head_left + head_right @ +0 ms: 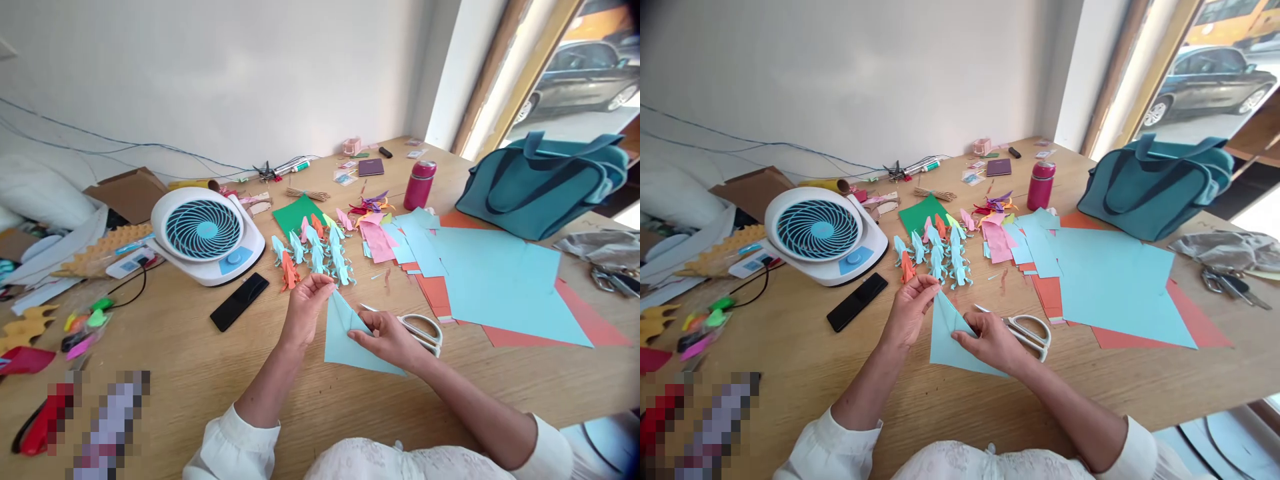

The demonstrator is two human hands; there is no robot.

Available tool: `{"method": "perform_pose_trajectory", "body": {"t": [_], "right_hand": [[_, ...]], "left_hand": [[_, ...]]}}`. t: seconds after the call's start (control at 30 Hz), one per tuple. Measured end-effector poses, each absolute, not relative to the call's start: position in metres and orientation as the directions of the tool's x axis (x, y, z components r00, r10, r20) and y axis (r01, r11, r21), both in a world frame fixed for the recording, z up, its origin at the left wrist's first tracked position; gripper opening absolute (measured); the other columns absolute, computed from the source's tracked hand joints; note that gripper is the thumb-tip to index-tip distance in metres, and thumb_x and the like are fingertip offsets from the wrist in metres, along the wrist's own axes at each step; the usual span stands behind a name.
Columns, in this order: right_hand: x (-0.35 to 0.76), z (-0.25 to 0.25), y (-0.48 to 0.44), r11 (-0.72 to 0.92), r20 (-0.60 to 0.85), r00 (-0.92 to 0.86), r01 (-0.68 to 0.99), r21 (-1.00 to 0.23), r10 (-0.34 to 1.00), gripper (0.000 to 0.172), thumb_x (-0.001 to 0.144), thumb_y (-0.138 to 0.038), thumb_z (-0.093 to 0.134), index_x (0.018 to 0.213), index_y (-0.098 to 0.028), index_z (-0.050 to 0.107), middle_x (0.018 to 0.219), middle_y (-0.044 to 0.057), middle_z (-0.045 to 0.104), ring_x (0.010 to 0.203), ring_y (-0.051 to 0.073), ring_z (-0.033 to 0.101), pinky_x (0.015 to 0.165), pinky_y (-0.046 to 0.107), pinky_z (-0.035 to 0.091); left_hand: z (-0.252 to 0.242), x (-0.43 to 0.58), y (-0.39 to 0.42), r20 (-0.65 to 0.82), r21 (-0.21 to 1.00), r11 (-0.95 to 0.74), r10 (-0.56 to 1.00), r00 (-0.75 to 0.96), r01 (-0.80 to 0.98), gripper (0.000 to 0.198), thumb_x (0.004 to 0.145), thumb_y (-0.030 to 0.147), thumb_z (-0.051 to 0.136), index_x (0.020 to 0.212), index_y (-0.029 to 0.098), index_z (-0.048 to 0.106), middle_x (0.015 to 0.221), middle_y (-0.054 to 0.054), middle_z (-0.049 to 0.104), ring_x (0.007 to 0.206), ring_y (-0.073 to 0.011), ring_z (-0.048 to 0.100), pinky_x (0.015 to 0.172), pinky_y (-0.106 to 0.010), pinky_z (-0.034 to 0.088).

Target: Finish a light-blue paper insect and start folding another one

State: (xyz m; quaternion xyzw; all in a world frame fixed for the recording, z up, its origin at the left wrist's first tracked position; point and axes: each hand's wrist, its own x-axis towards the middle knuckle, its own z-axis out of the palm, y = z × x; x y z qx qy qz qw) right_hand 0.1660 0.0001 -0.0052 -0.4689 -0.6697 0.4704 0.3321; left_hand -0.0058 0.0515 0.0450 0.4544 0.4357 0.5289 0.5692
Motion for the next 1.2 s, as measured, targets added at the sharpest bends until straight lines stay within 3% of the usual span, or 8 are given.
{"method": "perform_pose_trajectory", "body": {"t": [0.13,0.27,0.37,0.47,0.6,0.83,1.07,1.2], "right_hand": [[0.166,-0.001,0.0,0.142,0.031,-0.345,0.301,-0.943,0.938,0.036,0.086,-0.038,0.059,0.063,-0.019,0.04,0.061,-0.006,0.035,0.056,0.008,0.033,0.049,0.023,0.023],[0.168,0.003,0.001,0.106,0.02,-0.302,0.273,-0.956,0.953,0.037,0.085,-0.041,0.059,0.062,-0.019,0.04,0.058,-0.006,0.035,0.053,0.008,0.032,0.047,0.023,0.022],[0.17,0.003,0.004,0.062,0.005,-0.242,0.226,-0.972,0.97,0.037,0.086,-0.045,0.058,0.063,-0.019,0.045,0.058,-0.006,0.036,0.052,0.008,0.033,0.046,0.022,0.022],[0.172,0.004,0.005,0.052,0.003,-0.299,0.159,-0.986,0.954,0.037,0.085,-0.05,0.058,0.069,-0.018,0.05,0.06,-0.005,0.039,0.054,0.008,0.035,0.046,0.022,0.024],[0.178,0.007,0.006,0.014,-0.012,-0.418,0.059,-0.998,0.908,0.04,0.083,-0.054,0.061,0.07,-0.018,0.049,0.062,-0.005,0.038,0.055,0.009,0.035,0.048,0.022,0.025],[0.184,0.004,0.008,-0.04,-0.043,-0.438,0.017,-0.999,0.898,0.046,0.083,-0.061,0.059,0.079,-0.016,0.059,0.066,-0.004,0.045,0.058,0.009,0.035,0.052,0.022,0.029],[0.178,0.001,0.003,-0.011,-0.043,-0.416,0.08,-0.997,0.909,0.04,0.084,-0.055,0.062,0.077,-0.016,0.06,0.066,-0.003,0.048,0.059,0.009,0.039,0.05,0.021,0.03],[0.178,0.011,0.0,0.061,0.024,-0.436,0.072,-0.996,0.9,0.04,0.092,-0.053,0.051,0.082,-0.017,0.064,0.072,0.0,0.056,0.064,0.012,0.048,0.056,0.024,0.042]], "left_hand": [[0.049,-0.007,0.052,-0.059,0.955,0.074,0.996,0.059,-0.286,0.025,0.073,0.026,0.075,0.095,0.02,0.065,0.074,0.004,0.059,0.065,-0.0063,0.053,0.065,-0.016,0.043],[0.049,-0.009,0.051,-0.115,0.972,0.153,0.972,0.204,-0.177,0.043,0.082,0.047,0.067,0.116,0.021,0.06,0.088,-0.002,0.066,0.079,-0.0123,0.062,0.073,-0.022,0.048],[0.041,-0.006,0.047,-0.268,0.96,0.279,0.891,0.366,0.023,0.047,0.069,0.048,0.08,0.1,0.016,0.064,0.083,-0.003,0.07,0.072,-0.0151,0.064,0.068,-0.025,0.049],[0.034,-0.002,0.043,-0.369,0.928,0.353,0.836,0.406,0.118,0.044,0.061,0.041,0.087,0.087,0.014,0.066,0.078,-0.003,0.071,0.065,-0.0148,0.064,0.063,-0.026,0.05],[0.037,-0.002,0.043,-0.356,0.93,0.366,0.885,0.299,0.025,0.041,0.059,0.039,0.088,0.083,0.014,0.066,0.075,-0.002,0.072,0.062,-0.0148,0.065,0.061,-0.026,0.053],[0.037,-0.012,0.038,-0.301,0.944,0.315,0.944,0.135,-0.1,0.043,0.056,0.035,0.09,0.085,0.014,0.066,0.077,-0.002,0.074,0.064,-0.0149,0.066,0.065,-0.028,0.055],[0.034,-0.023,0.028,-0.325,0.926,0.366,0.899,0.292,-0.096,0.05,0.055,0.034,0.091,0.093,0.014,0.065,0.079,-0.002,0.072,0.065,-0.0136,0.064,0.064,-0.026,0.052],[0.037,-0.026,0.028,-0.312,0.914,0.379,0.883,0.35,-0.142,0.052,0.057,0.033,0.091,0.096,0.016,0.062,0.081,-0.001,0.071,0.067,-0.0132,0.064,0.067,-0.026,0.051]]}}
